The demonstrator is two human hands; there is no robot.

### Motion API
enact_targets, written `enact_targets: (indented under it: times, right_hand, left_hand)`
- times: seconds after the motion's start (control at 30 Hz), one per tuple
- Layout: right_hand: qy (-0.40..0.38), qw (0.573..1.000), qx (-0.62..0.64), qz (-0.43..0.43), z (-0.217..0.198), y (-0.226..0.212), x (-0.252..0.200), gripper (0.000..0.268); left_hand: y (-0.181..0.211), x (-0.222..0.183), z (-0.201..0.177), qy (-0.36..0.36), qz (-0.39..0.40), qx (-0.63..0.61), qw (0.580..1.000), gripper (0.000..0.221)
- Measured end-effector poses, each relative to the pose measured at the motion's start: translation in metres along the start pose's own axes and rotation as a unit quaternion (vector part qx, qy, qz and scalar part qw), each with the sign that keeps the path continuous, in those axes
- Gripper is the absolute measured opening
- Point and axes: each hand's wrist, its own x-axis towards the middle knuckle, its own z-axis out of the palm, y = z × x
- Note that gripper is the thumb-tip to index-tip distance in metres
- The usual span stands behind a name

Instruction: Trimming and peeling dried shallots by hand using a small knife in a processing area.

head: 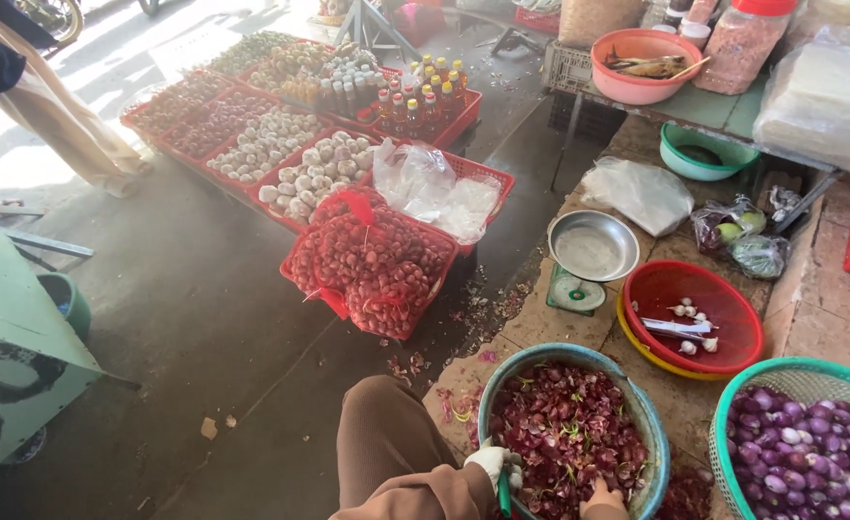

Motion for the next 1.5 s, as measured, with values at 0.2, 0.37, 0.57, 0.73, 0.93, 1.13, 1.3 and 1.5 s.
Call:
enact_targets:
  times: [0.2,0.37,0.57,0.73,0.93,1.13,1.3,1.5]
  right_hand:
    - [0.132,0.98,0.128,-0.073,-0.006,-0.004,-0.057,0.094]
    - [0.194,0.886,0.403,-0.121,-0.004,-0.016,-0.042,0.063]
    - [0.002,0.568,0.788,-0.237,-0.059,-0.021,-0.101,0.063]
    - [0.018,0.54,0.798,-0.266,-0.088,-0.004,-0.157,0.054]
    - [-0.15,0.294,0.909,-0.253,-0.088,0.01,-0.179,0.012]
    - [-0.131,0.321,0.89,-0.296,-0.076,0.006,-0.206,0.031]
    - [-0.145,0.329,0.874,-0.327,-0.065,0.004,-0.188,0.031]
    - [-0.118,0.309,0.875,-0.354,-0.055,0.0,-0.189,0.033]
  left_hand:
    - [-0.001,0.019,0.003,0.05,-0.017,-0.031,0.998,0.092]
    - [0.001,0.027,-0.005,0.059,0.005,-0.031,0.998,0.086]
    - [0.008,0.0,0.002,0.044,0.031,-0.037,0.998,0.089]
    - [0.028,-0.043,0.034,-0.039,0.094,0.177,0.979,0.058]
    - [0.04,-0.065,0.065,-0.22,0.12,0.194,0.948,0.073]
    - [0.032,-0.056,0.073,-0.341,0.049,0.126,0.93,0.094]
    - [0.028,-0.067,0.079,-0.331,0.037,0.152,0.931,0.086]
    - [0.025,-0.075,0.083,-0.316,0.086,0.193,0.925,0.084]
